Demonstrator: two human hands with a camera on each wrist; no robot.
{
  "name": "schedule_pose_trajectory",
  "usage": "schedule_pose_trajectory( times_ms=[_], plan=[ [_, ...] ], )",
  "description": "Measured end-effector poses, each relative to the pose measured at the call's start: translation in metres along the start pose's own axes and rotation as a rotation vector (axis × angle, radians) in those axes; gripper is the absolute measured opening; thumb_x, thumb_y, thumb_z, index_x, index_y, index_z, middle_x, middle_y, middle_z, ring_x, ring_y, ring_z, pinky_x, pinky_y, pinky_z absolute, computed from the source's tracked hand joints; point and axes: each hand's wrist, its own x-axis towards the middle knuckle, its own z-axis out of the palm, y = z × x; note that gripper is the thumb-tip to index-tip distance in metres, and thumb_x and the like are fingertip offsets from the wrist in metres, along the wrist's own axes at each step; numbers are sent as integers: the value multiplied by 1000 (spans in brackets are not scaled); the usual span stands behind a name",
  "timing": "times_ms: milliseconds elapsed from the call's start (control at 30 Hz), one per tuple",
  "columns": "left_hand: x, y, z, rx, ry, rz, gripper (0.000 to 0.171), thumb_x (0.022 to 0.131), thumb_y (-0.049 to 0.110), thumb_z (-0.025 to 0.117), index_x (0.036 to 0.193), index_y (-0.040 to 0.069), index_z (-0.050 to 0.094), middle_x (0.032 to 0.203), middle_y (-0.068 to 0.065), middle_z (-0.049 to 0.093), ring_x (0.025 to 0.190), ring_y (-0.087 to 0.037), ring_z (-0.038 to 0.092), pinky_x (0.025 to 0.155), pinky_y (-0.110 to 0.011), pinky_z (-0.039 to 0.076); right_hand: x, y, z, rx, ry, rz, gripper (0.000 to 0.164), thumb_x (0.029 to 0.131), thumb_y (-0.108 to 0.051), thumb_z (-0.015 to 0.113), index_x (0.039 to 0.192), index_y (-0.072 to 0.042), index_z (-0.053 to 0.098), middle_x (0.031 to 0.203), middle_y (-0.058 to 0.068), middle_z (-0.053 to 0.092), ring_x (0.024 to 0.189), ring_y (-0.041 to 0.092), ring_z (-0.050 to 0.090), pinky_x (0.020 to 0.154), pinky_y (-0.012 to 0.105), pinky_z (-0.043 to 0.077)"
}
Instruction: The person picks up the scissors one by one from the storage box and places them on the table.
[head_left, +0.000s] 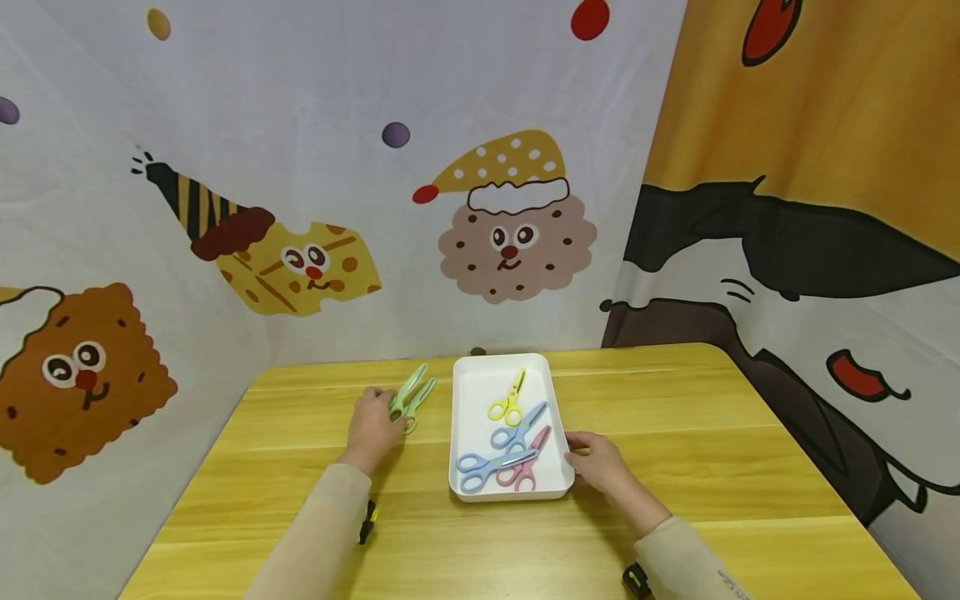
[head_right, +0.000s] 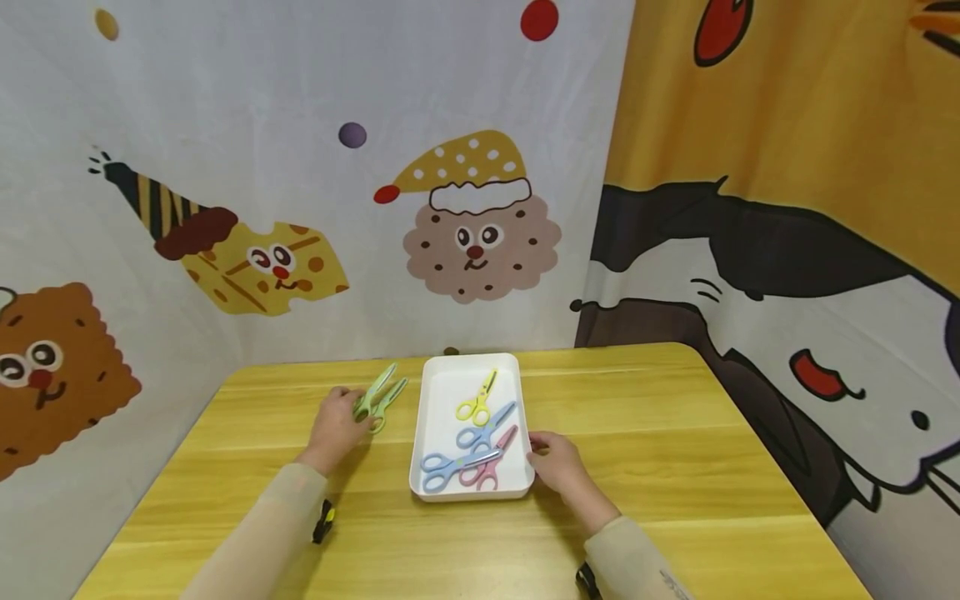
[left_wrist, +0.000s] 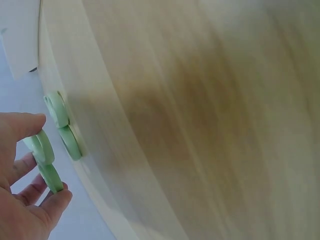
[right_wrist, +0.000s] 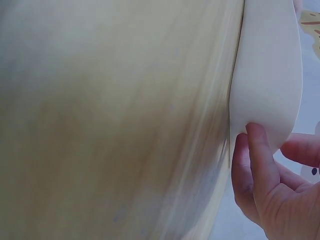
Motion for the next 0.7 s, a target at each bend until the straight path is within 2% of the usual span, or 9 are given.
schedule_pose_trajectory(
  times_ms=[367, 700],
  plan=[
    [0, -14, -5, 14, 3, -24, 52, 80, 18, 70, 126, -2, 56, 123, -22, 49, 111, -41, 47, 90, -53, 45, -1, -2, 0, -5, -1, -7, 37, 88, 5, 55, 124, 12, 53, 113, 26, 58, 89, 25, 60, 66, 38, 57],
    [-1, -19, -9, 14, 0, -24, 53, 81, 18, 70, 127, -5, 54, 125, -25, 47, 112, -44, 47, 91, -55, 44, -1, -1, 0, 3, 1, 3, 37, 87, 5, 56, 124, 11, 54, 113, 25, 58, 87, 25, 60, 66, 38, 57]
  ],
)
